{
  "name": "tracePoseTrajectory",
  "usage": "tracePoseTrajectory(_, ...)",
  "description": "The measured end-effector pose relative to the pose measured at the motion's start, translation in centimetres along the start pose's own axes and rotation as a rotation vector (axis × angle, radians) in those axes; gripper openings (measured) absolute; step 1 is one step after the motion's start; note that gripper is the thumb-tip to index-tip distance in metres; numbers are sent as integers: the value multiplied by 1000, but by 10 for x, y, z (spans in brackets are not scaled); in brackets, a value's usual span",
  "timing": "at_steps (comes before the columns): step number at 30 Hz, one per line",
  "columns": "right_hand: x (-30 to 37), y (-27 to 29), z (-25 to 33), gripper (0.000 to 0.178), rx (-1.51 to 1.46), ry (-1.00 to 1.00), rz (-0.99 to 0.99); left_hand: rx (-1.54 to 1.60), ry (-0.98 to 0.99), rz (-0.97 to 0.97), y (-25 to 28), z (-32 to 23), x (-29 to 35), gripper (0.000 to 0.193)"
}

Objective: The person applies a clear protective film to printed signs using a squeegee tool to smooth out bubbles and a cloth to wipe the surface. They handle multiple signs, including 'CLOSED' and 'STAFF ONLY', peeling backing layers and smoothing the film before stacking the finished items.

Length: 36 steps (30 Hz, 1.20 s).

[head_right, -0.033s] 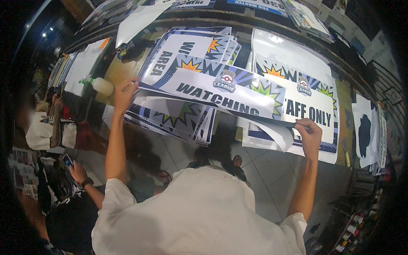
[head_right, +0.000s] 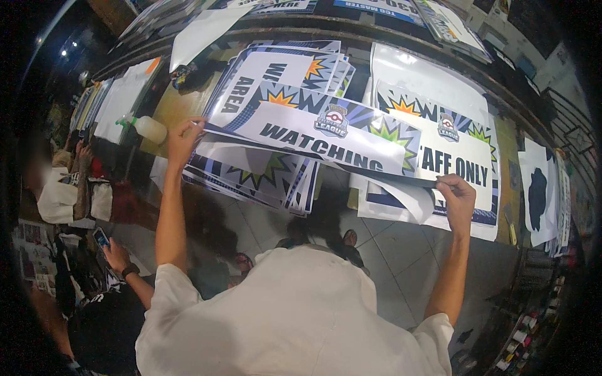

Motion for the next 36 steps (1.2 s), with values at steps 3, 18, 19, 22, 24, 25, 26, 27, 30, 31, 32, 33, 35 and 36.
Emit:
tracePoseTrajectory(3, -6, 5, -3, 7, 11, -35, -16, 24, -58, 123, 6, -4, -2, 12)
tracePoseTrajectory(18, -46, 82, 112, 12, -226, 285, -187, -77, -158, 166, 92, -107, -26, 11)
tracePoseTrajectory(19, -42, 90, 135, 14, -233, 331, -190, 35, -226, 172, 105, -113, -26, 14)
tracePoseTrajectory(22, -25, 102, 207, 21, -156, 476, -198, 263, -324, 162, 142, -127, -21, 27)
tracePoseTrajectory(24, -9, 101, 254, 24, -116, 564, -200, 286, -503, 246, 186, -128, -17, 34)
tracePoseTrajectory(25, 1, 99, 276, 24, -105, 622, -182, 341, -561, 299, 190, -136, -10, 37)
tracePoseTrajectory(26, 17, 103, 300, 25, -81, 667, -177, 429, -597, 273, 191, -149, -7, 37)
tracePoseTrajectory(27, 26, 104, 308, 25, -83, 685, -202, 383, -601, 197, 195, -165, 6, 37)
tracePoseTrajectory(30, 37, 108, 317, 25, -97, 717, -191, 389, -619, 293, 230, -171, 35, 39)
tracePoseTrajectory(31, 47, 114, 326, 24, -60, 707, -171, 409, -631, 297, 217, -175, 30, 39)
tracePoseTrajectory(32, 52, 118, 324, 24, -61, 699, -139, 409, -618, 293, 215, -178, 33, 38)
tracePoseTrajectory(33, 56, 120, 325, 23, -44, 708, -143, 416, -607, 285, 214, -177, 37, 37)
tracePoseTrajectory(35, 60, 127, 318, 21, -136, 698, -91, 395, -571, 253, 217, -180, 54, 36)
tracePoseTrajectory(36, 62, 131, 314, 21, -183, 693, -64, 385, -552, 237, 219, -181, 63, 35)
Point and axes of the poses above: each hand's wrist, its own x-axis away from the middle knuckle, its own y-axis out of the back of the hand, z = x × y, the point moved 8 cm from there along -x, towards the middle knuckle, and after that the axes turned 10 degrees about y, right-handed, at the moved point
